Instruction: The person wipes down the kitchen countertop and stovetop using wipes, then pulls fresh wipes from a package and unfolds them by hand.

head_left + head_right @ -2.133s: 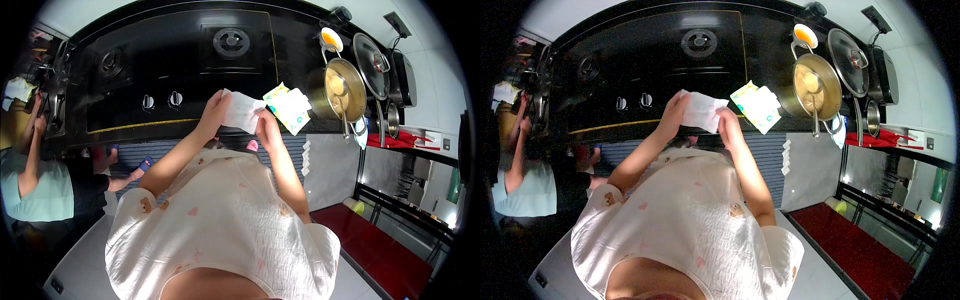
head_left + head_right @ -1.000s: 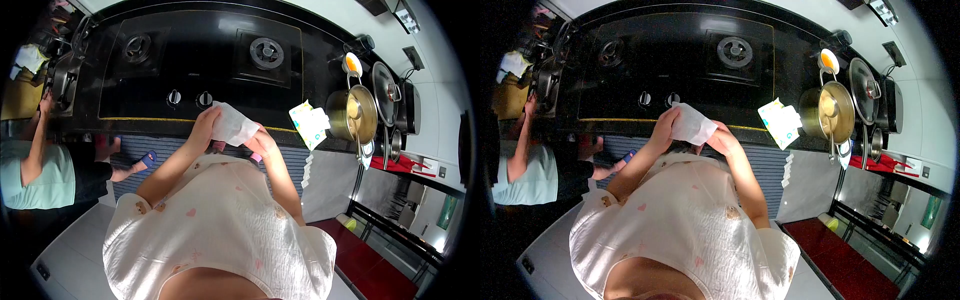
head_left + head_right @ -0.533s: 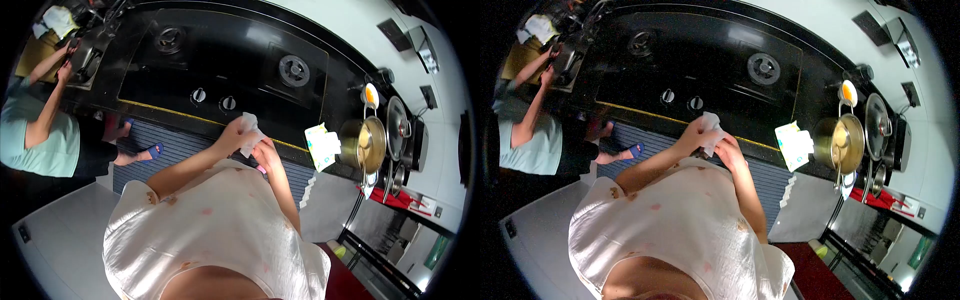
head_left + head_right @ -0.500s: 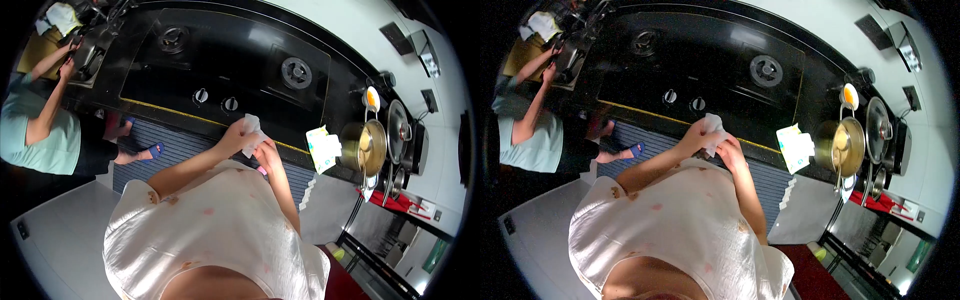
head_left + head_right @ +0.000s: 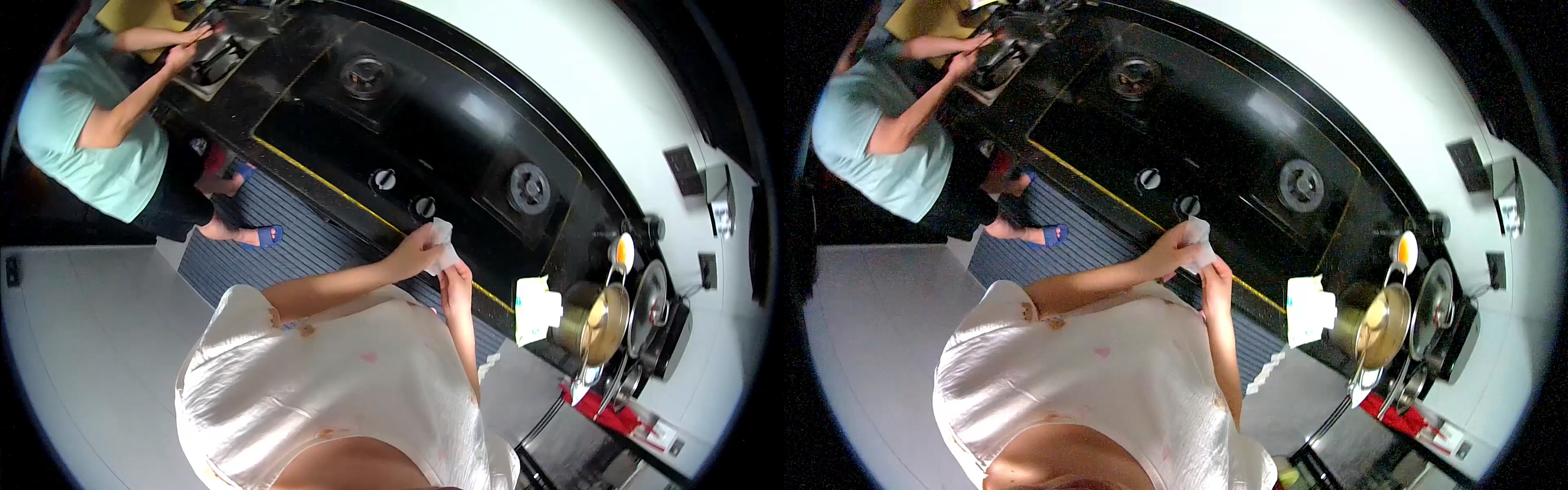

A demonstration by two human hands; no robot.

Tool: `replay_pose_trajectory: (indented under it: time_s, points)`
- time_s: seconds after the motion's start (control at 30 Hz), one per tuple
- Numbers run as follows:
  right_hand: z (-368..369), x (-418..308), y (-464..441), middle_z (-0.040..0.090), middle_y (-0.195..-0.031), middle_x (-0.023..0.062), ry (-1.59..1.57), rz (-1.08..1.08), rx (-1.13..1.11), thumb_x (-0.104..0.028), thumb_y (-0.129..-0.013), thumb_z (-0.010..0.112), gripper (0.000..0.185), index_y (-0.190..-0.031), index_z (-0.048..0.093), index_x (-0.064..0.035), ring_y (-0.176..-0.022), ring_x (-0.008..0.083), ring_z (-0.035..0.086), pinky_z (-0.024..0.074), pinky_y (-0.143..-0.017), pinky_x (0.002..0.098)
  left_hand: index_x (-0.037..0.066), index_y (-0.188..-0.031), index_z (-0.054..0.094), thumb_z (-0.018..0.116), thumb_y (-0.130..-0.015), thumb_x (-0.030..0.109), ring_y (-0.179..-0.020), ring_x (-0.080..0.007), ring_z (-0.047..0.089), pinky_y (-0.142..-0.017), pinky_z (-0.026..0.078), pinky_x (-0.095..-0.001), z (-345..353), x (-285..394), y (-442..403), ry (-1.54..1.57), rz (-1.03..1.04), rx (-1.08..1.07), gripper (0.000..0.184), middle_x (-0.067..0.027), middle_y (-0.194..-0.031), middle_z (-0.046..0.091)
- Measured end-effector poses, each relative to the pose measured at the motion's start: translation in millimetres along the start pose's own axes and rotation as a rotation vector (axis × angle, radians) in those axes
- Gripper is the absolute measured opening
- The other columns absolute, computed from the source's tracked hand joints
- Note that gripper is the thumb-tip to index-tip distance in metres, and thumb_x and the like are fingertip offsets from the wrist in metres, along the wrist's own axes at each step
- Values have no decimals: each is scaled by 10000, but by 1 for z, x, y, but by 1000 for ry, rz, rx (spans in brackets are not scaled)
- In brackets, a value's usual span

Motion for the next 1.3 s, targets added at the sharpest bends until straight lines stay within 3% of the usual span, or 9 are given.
replay_pose_trajectory:
  time_s: [0.3,0.5,0.6,0.67,0.7,0.83,1.0,1.2,1.3]
  points:
    - [13,-26,-1,556,-997,79,-240,-192,189,-79,-834,477,205,-1021,505,0,-907,156,529,410,-818,276,25,-900,487,527,-803,161,-729,-71,465,-623,399,-234,-7,22,3,136,-14,119,172,-20,-784,500]
    - [-40,-48,8,448,-845,-9,54,-564,561,-142,-868,454,105,-944,447,-69,-761,68,419,354,-686,210,92,-768,486,470,-849,228,-566,-44,416,-457,364,-197,-11,8,-12,323,-44,188,159,34,-668,445]
    - [-59,-52,11,345,-677,-49,768,-855,737,-178,-888,413,133,-991,439,-98,-573,31,295,255,-491,182,76,-773,488,434,-860,248,-484,-75,457,-393,368,-207,1,16,-14,208,-113,100,200,9,-624,468]
    - [-76,-47,15,318,-655,-53,736,-722,708,-172,-895,391,140,-998,410,-80,-524,36,267,232,-448,184,58,-776,487,411,-867,263,-454,-86,474,-377,361,-203,11,1,-23,152,-134,-5,237,-13,-605,487]
    - [-79,-48,18,433,-777,70,686,-637,729,-111,-874,382,126,-960,410,-24,-690,131,398,361,-663,249,49,-774,485,398,-871,273,-447,-87,479,-370,355,-200,17,-6,-26,154,-133,-20,259,-23,-601,495]
    - [-87,-57,33,429,-522,97,843,-488,776,-185,-892,364,158,-963,399,-49,-451,217,437,374,-490,326,40,-766,483,376,-878,285,-412,-81,439,-356,330,-207,23,-26,-34,51,-186,-44,290,-24,-582,480]
    - [-101,-56,38,540,-602,206,1124,-358,793,-230,-893,338,150,-981,373,-114,-595,420,527,380,-527,479,31,-741,468,369,-881,283,-440,-124,433,-398,345,-267,25,-29,-40,-188,-68,-59,305,-44,-572,453]
    - [-107,-60,18,566,-639,190,1469,-326,904,-231,-875,376,180,-1019,406,-128,-622,375,563,428,-551,450,56,-801,501,382,-864,303,-692,-393,530,-568,393,-475,30,-42,-70,-823,125,-5,282,-213,-704,558]
    - [-93,-77,25,593,-770,160,1624,-291,878,-236,-826,460,293,-1099,439,-130,-747,322,579,451,-662,393,83,-914,515,437,-826,320,-695,-356,577,-598,454,-440,34,-46,-73,-1132,9,-148,265,-177,-724,592]
Point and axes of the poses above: each hand's wrist, its own y-axis away from the middle knuckle, its own z-axis out of the palm, x = y × z, the point moved 2 cm from there along -y, towards the middle knuckle
